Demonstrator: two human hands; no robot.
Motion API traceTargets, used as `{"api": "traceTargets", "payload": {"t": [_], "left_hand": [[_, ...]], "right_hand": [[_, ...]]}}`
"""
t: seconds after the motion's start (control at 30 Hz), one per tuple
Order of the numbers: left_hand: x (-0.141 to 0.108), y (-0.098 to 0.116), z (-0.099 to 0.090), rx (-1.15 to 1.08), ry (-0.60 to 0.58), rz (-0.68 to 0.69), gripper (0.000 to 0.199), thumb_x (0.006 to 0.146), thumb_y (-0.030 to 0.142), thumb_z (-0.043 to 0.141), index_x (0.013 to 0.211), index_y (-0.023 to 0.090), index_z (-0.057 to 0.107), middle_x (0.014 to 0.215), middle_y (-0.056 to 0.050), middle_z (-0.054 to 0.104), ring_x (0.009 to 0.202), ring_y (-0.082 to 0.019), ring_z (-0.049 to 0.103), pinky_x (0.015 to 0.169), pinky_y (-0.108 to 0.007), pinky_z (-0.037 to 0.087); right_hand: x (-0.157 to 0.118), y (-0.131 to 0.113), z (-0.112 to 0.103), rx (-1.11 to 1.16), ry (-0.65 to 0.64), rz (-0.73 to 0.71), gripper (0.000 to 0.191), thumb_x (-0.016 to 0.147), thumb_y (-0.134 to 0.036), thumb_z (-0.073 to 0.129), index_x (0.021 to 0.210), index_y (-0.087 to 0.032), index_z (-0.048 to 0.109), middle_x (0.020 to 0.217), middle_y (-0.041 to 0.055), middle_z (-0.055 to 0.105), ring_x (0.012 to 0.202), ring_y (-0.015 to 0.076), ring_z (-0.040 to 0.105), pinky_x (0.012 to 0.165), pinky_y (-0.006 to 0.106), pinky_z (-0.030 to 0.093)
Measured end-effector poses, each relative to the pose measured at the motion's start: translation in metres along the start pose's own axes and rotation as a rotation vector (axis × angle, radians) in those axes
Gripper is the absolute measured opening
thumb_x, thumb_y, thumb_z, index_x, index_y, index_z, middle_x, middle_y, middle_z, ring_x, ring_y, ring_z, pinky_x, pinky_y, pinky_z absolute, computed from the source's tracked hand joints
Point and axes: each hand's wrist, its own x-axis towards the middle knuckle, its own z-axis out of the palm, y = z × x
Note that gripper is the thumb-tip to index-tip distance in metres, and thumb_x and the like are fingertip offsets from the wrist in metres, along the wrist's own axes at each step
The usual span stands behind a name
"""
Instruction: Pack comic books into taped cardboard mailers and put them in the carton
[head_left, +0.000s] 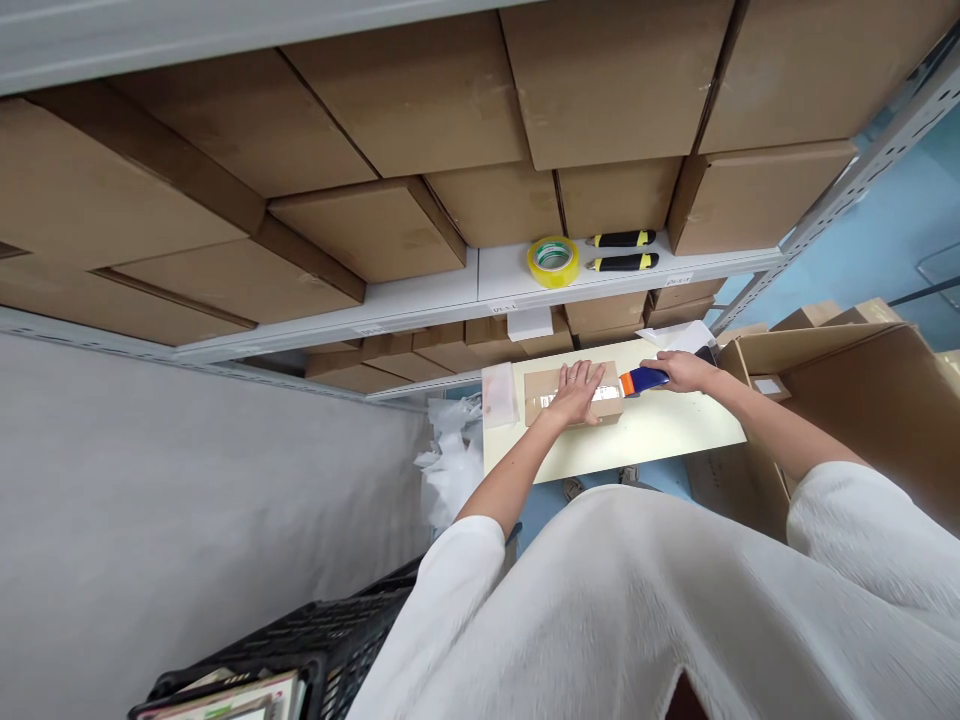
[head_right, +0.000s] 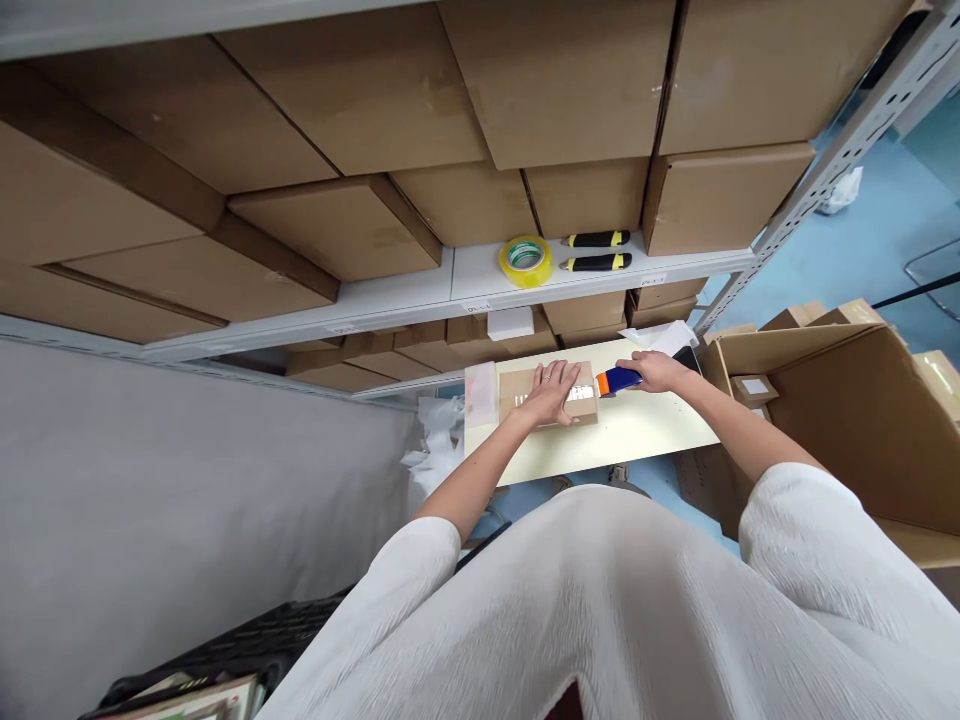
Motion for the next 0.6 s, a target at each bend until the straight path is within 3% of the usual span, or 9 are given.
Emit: {"api": "traceTargets", "payload": {"t": [0.23, 0.5, 0.6], "left_hand": [[0.000, 0.009, -0.004, 0.032, -0.019, -0.025, 0.145, 0.065, 0.051, 0.096, 0.178, 0.018, 0.011, 0.182, -0.030, 0.015, 0.170, -0.050, 0.008, 0.134, -0.069, -0.004], [-0.001, 0.010, -0.003, 0.027, -0.013, -0.017, 0.146, 0.066, 0.051, 0.097, 0.178, 0.019, 0.009, 0.182, -0.031, 0.015, 0.170, -0.051, 0.008, 0.134, -0.069, -0.004], [0.000, 0.011, -0.005, 0.028, -0.024, -0.023, 0.146, 0.065, 0.049, 0.097, 0.178, 0.017, 0.010, 0.181, -0.033, 0.015, 0.170, -0.052, 0.008, 0.133, -0.069, -0.005]], "right_hand": [[0.016, -0.022, -0.022, -0.063, -0.080, 0.045, 0.052, 0.092, -0.047, 0.072, 0.140, -0.027, 0.070, 0.109, 0.0124, 0.077, 0.094, 0.0300, 0.074, 0.073, 0.033, 0.045], [0.035, -0.042, -0.043, -0.044, -0.133, 0.104, 0.035, 0.084, -0.042, 0.076, 0.117, -0.029, 0.080, 0.107, 0.0114, 0.081, 0.098, 0.0328, 0.076, 0.078, 0.037, 0.049], [0.044, -0.043, -0.052, -0.043, -0.189, 0.123, 0.037, 0.082, -0.038, 0.077, 0.118, -0.030, 0.082, 0.110, 0.0117, 0.083, 0.100, 0.0337, 0.076, 0.081, 0.038, 0.051]]}}
